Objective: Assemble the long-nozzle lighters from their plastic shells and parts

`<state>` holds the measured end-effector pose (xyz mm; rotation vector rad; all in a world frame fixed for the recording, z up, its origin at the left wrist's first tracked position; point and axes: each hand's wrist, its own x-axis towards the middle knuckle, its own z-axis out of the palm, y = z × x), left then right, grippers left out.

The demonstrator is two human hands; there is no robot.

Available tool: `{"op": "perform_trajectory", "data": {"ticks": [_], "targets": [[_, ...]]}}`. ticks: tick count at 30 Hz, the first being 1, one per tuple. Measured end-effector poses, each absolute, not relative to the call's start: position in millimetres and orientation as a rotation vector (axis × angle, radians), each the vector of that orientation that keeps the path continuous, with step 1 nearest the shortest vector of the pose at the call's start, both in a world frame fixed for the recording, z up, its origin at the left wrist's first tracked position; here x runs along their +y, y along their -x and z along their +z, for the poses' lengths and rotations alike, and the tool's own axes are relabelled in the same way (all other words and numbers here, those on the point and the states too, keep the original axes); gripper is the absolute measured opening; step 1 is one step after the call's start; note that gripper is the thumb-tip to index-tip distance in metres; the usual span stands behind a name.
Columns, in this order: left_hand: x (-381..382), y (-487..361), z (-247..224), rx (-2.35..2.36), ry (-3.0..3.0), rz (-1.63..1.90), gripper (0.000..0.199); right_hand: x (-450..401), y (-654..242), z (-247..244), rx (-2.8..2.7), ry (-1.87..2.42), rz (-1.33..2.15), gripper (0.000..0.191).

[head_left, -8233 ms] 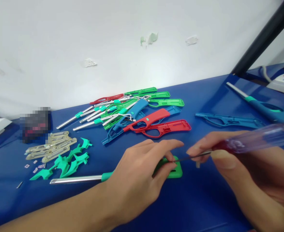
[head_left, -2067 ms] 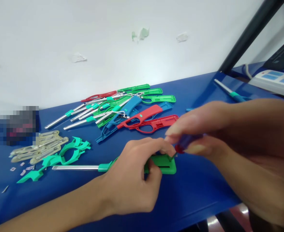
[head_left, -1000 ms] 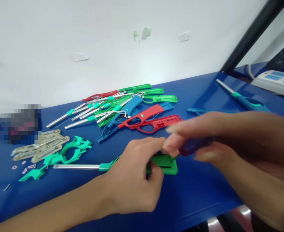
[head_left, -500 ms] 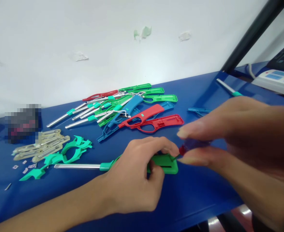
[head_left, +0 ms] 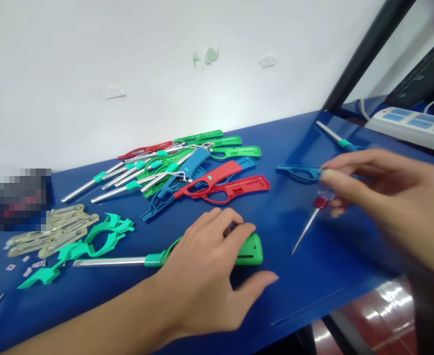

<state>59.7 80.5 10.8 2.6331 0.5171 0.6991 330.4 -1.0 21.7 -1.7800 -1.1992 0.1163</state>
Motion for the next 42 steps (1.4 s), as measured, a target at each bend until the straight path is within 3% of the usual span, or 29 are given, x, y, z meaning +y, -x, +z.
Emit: {"op": "perform_trajectory", "data": {"ticks": [3,9,24,34,38,42], "targets": [[77.8,-58.6,6.2,0.457,-2.853,0.736,0.031,4.0,-322.6,14.4,-1.281,1.856,0.207,0.042],[73.4,-63.4,9.1,0.357,-3.103,0.794,0.031,5.1,-325.3,-3.7,-1.423,1.912,0.065,0.032],[68.5,-68.1,6.8,0.346,-3.123,0.807,0.028,4.6,-320.4,-0.5,-1.496,1.854,0.0,0.02],[79.6,-48.8,61.8,0.397,-3.18,0.888,0.039,-14.4,-276.3,27.4,-1.623,1.397,0.06,0.028],[79.7,-40.4,88.9,0.44,-3.11,0.881,0.068,-23.8,-245.1,60.6,-1.845,1.218,0.108,0.027],[72.2,-34.6,104.2,0.49,-3.111,0.75,0.098,-20.7,-225.2,80.6,-2.006,1.173,-0.078,0.021]]}}
